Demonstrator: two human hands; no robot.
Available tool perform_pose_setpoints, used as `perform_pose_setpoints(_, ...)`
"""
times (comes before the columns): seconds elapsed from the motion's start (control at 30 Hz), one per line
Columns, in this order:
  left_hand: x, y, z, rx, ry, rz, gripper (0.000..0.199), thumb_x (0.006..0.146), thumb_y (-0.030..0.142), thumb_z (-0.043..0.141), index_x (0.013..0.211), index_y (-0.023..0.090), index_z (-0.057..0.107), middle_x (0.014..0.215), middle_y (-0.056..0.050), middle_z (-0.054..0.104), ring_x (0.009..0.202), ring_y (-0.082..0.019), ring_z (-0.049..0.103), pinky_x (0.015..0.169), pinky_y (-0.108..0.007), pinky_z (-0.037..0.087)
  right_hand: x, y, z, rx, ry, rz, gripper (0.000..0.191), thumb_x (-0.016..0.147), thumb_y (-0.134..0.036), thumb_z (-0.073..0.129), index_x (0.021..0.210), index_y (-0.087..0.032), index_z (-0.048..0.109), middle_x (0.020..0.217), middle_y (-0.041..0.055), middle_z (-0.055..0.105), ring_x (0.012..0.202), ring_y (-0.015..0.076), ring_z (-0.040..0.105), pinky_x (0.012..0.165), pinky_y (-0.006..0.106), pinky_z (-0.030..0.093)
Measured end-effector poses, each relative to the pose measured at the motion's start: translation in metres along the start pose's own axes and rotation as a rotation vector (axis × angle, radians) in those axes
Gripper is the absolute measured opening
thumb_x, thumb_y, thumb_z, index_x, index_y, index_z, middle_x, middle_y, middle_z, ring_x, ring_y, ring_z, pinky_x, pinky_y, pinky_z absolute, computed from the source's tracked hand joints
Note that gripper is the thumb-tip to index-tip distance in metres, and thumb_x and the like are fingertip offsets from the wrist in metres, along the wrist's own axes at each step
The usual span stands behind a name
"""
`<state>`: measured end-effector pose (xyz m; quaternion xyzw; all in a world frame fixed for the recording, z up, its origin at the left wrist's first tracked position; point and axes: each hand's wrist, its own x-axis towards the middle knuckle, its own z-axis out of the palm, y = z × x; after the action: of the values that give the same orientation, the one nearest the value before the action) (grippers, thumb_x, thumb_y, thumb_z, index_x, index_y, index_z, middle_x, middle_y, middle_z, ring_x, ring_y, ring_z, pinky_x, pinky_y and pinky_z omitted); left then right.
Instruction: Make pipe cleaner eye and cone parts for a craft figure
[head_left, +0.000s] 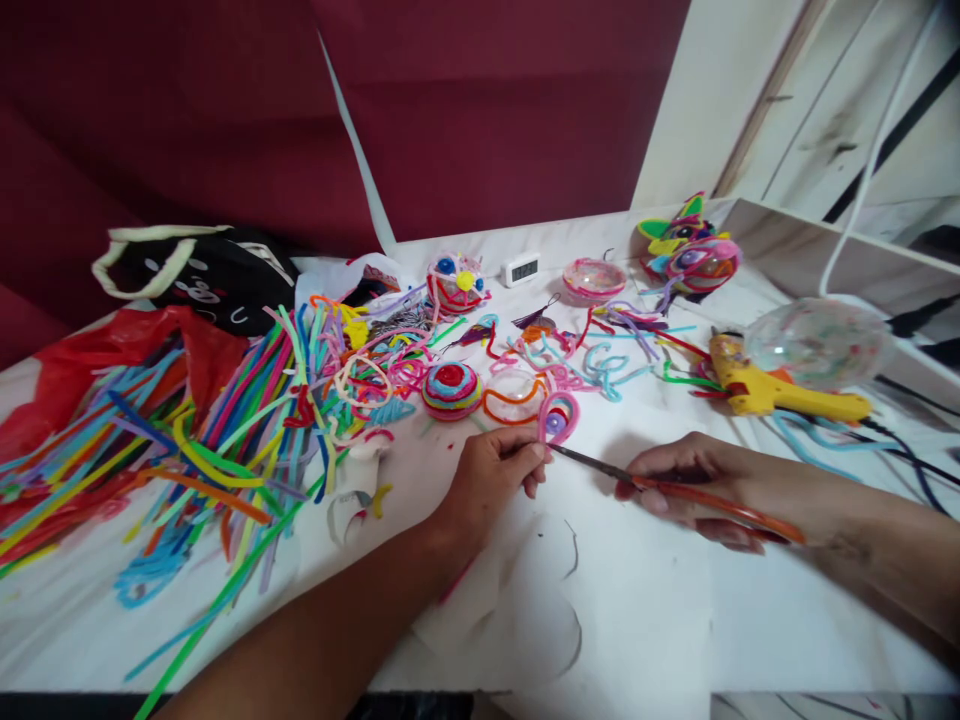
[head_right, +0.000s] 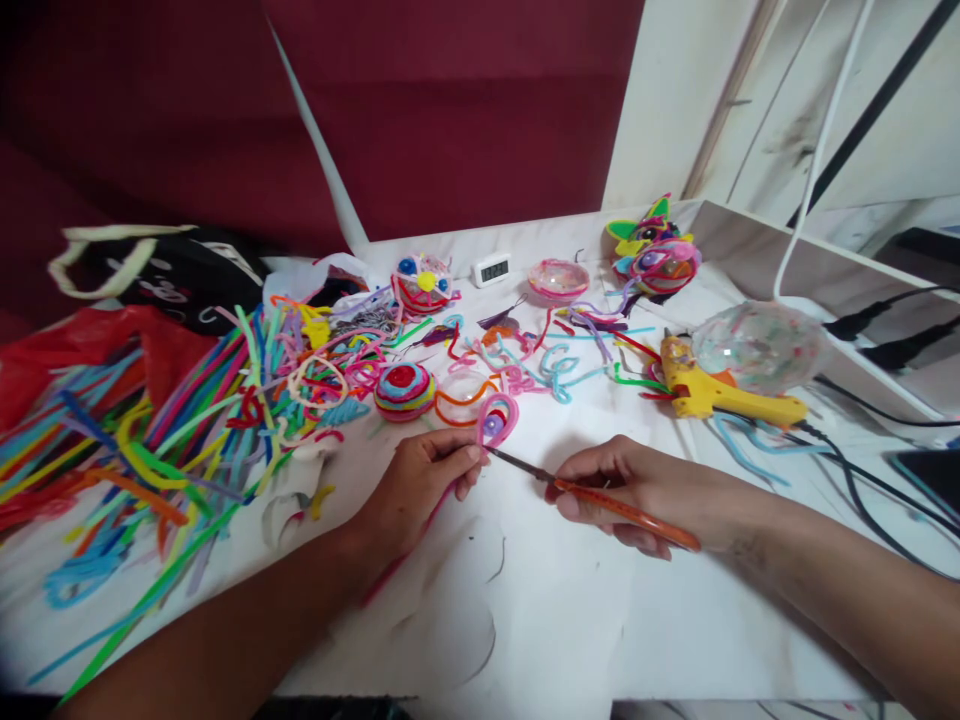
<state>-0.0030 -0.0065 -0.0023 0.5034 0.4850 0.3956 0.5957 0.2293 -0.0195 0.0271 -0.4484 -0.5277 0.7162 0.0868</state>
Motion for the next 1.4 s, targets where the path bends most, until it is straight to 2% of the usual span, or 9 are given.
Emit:
perform_pose_setpoints(0.23,0.0,0.002,0.001,0.018,-0.006,-0.016,0.009,0.07,0.018,0.059,0.066,0.012,0.064,0.054,0.001,0.054,0.047,-0.008,0.045,0.048,-0.021,0.035,0.001,-0.002,0.001,0.003,0.029,0.036,0.033,0.076,-0.046,0.065,0.091,-0.017,0.06,0.05,-0.0093,0.036,0.032,0.0003,0.031,0.028,0.012,0.027)
perform_pose_setpoints(0.6,0.0,0.001,-0.001,0.055,-0.034,0.005,0.012,0.07,0.012,0.053,0.064,0.013,0.063,0.056,0.001,0.055,0.049,-0.008,0.048,0.051,-0.021,0.037,0.002,0.0,-0.002,0.035,-0.002,0.046,0.032,0.078,-0.044,0.064,0.094,-0.017,0.061,0.05,-0.0098,0.036,0.031,0.0,0.032,0.028,0.011,0.027)
perform_pose_setpoints(0.77,0.0,0.004,-0.001,0.015,0.009,-0.028,0.01,0.069,0.012,0.055,0.066,0.012,0.064,0.057,0.001,0.057,0.048,-0.008,0.049,0.052,-0.022,0.039,0.001,0.004,0.002,0.072,0.021,0.043,0.03,0.08,-0.044,0.062,0.093,-0.018,0.059,0.052,-0.0094,0.037,0.031,-0.0002,0.032,0.028,0.011,0.025)
perform_pose_setpoints(1.0,-0.002,0.008,0.002,-0.057,0.05,-0.008,0.009,0.07,0.011,0.055,0.068,0.01,0.064,0.056,0.001,0.056,0.048,-0.007,0.05,0.052,-0.02,0.042,-0.004,0.007,0.011,0.107,0.048,0.009,0.028,0.082,-0.042,0.06,0.092,-0.017,0.053,0.06,-0.0079,0.041,0.033,-0.0014,0.03,0.03,0.013,0.023)
perform_pose_setpoints(1.17,-0.002,0.007,0.003,-0.078,0.057,-0.007,0.009,0.07,0.011,0.057,0.07,0.009,0.065,0.055,0.001,0.056,0.049,-0.008,0.051,0.052,-0.02,0.045,-0.004,0.001,0.02,0.073,0.088,0.039,0.03,0.082,-0.046,0.058,0.083,-0.018,0.049,0.058,-0.0077,0.042,0.032,-0.0013,0.029,0.029,0.013,0.021)
perform_pose_setpoints(1.4,-0.002,0.005,0.003,-0.101,0.064,-0.017,0.01,0.07,0.009,0.057,0.073,0.008,0.066,0.055,0.0,0.057,0.05,-0.008,0.053,0.054,-0.021,0.047,-0.005,-0.004,0.025,0.007,0.123,0.059,0.033,0.079,-0.046,0.06,0.072,-0.018,0.045,0.053,-0.0079,0.041,0.031,0.0007,0.032,0.027,0.013,0.026)
